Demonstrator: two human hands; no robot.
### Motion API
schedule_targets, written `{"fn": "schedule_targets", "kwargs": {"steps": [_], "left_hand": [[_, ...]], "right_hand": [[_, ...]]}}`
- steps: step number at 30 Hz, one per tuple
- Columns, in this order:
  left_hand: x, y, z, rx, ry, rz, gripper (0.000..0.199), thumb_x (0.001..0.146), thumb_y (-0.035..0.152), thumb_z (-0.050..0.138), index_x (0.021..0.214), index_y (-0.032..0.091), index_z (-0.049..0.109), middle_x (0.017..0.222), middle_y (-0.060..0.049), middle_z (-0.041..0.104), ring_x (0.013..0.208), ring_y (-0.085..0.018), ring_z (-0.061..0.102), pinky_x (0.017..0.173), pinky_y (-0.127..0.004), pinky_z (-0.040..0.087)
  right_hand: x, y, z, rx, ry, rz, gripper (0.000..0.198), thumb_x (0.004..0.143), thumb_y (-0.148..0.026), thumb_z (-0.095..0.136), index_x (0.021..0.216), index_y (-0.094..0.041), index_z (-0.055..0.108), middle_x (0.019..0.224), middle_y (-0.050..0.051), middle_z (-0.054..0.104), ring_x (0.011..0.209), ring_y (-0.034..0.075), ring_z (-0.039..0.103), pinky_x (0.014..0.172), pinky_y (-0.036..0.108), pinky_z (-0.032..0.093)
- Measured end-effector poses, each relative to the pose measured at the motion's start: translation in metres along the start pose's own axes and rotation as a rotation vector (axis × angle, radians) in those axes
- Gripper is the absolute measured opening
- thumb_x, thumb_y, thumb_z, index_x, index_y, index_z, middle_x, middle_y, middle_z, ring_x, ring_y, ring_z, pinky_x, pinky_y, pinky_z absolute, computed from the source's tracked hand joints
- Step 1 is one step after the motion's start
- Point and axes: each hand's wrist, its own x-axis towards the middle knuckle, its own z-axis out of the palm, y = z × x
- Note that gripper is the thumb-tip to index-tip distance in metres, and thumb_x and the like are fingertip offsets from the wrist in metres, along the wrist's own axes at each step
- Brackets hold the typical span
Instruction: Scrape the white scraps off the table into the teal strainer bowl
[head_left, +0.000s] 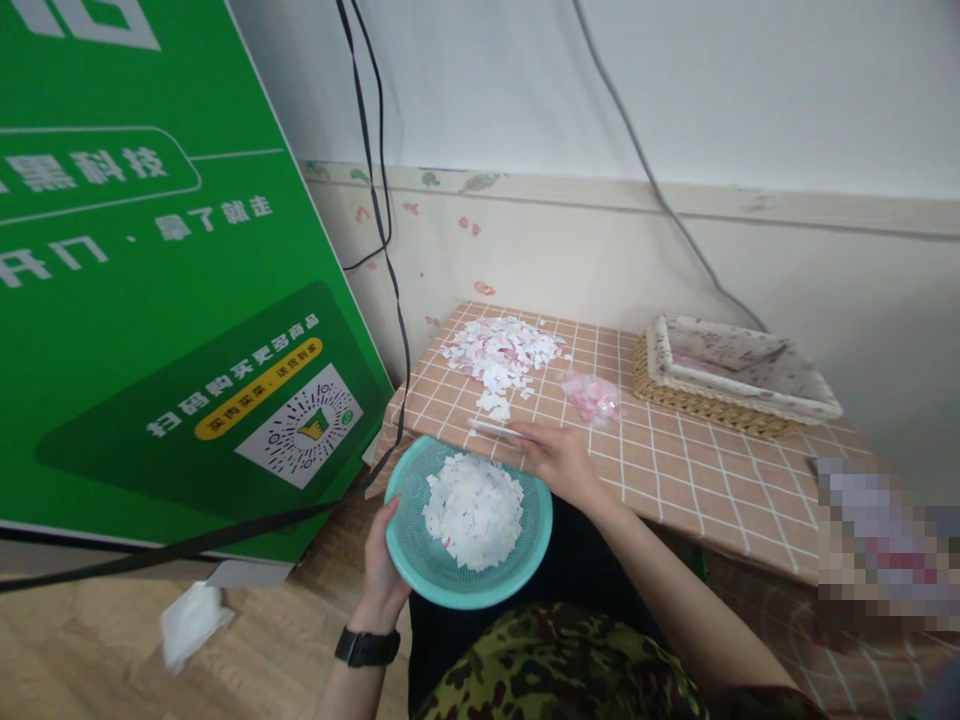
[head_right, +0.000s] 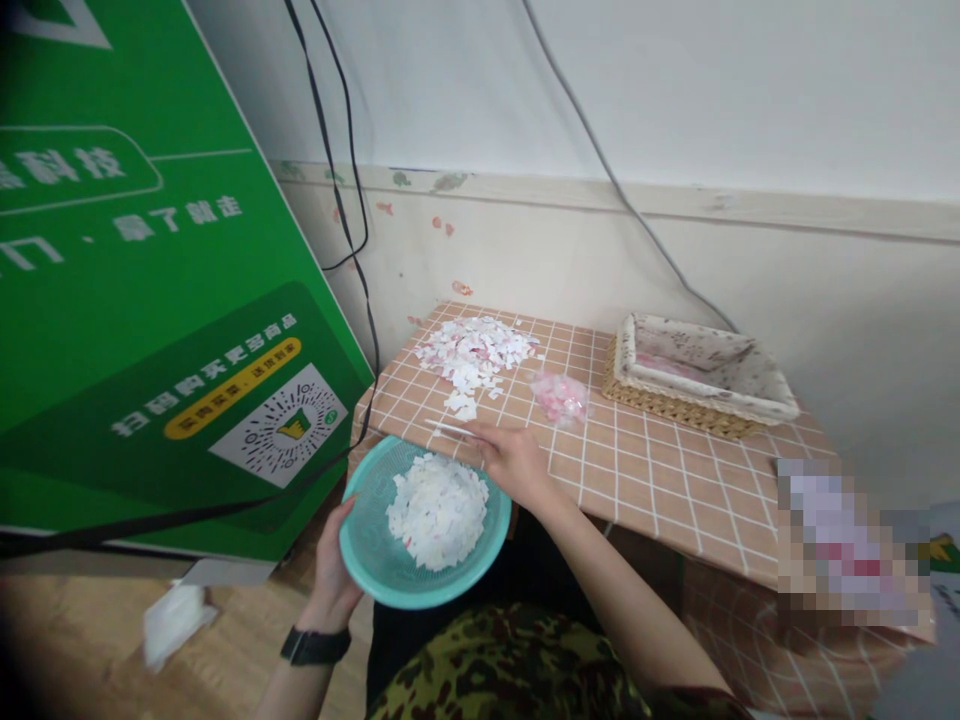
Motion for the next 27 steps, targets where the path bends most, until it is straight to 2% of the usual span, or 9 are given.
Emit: {"fn": "schedule_targets", "kwargs": {"steps": [3,7,10,15,19,23,27], "left_hand": [[0.001,0.001,-0.001,0.005,0.014,-0.003,0.025,0.069,0.026,0.065,0.090,0.014,0.070,0.081,-0.008,0.074,0.085,-0.029,0.067,0.079,-0.040,0.053],[0.000,0.002,0.000,0.009,0.000,-0.023,0.024,0.070,0.026,0.065,0.090,0.015,0.071,0.084,-0.009,0.074,0.090,-0.031,0.066,0.081,-0.042,0.052],[0.001,0.002,-0.001,0.004,0.001,-0.031,0.023,0.070,0.027,0.064,0.088,0.015,0.071,0.081,-0.009,0.074,0.093,-0.032,0.065,0.082,-0.043,0.052],[0.003,0.002,-0.003,0.006,-0.008,-0.015,0.025,0.070,0.028,0.064,0.091,0.015,0.070,0.081,-0.008,0.074,0.088,-0.031,0.067,0.080,-0.043,0.052],[0.001,0.004,-0.002,0.018,0.001,-0.019,0.024,0.070,0.027,0.064,0.090,0.015,0.070,0.080,-0.008,0.074,0.087,-0.031,0.067,0.079,-0.043,0.053],[-0.001,0.006,0.000,0.020,0.003,-0.020,0.023,0.071,0.027,0.064,0.088,0.013,0.070,0.078,-0.008,0.074,0.083,-0.030,0.067,0.079,-0.043,0.052],[-0.003,0.006,0.002,0.013,-0.009,-0.034,0.025,0.071,0.027,0.064,0.091,0.011,0.070,0.081,-0.010,0.074,0.084,-0.030,0.067,0.080,-0.041,0.052]], "right_hand": [[0.002,0.001,-0.007,0.015,-0.050,-0.041,0.028,0.085,-0.022,0.052,0.107,-0.029,0.067,0.102,0.001,0.070,0.089,0.020,0.067,0.078,0.034,0.054],[0.009,0.016,-0.027,-0.141,0.153,0.022,0.025,0.083,-0.026,0.055,0.104,-0.027,0.069,0.099,0.004,0.071,0.085,0.023,0.068,0.077,0.037,0.053],[0.012,0.029,-0.034,-0.238,0.210,0.061,0.026,0.083,-0.026,0.055,0.105,-0.025,0.069,0.095,0.005,0.072,0.082,0.024,0.068,0.078,0.039,0.052],[0.017,0.032,-0.025,-0.127,0.143,0.050,0.026,0.081,-0.026,0.056,0.104,-0.025,0.069,0.098,0.004,0.071,0.082,0.023,0.068,0.074,0.037,0.053],[0.026,0.028,-0.016,-0.062,0.158,0.036,0.025,0.081,-0.025,0.057,0.102,-0.025,0.069,0.099,0.004,0.071,0.087,0.022,0.067,0.078,0.037,0.053],[0.028,0.022,-0.012,-0.011,0.073,0.011,0.024,0.081,-0.022,0.057,0.102,-0.025,0.069,0.101,0.003,0.070,0.090,0.021,0.066,0.081,0.036,0.052],[0.022,0.016,-0.017,0.068,-0.037,0.030,0.023,0.082,-0.024,0.057,0.102,-0.025,0.069,0.101,0.003,0.070,0.088,0.021,0.066,0.080,0.037,0.052]]}}
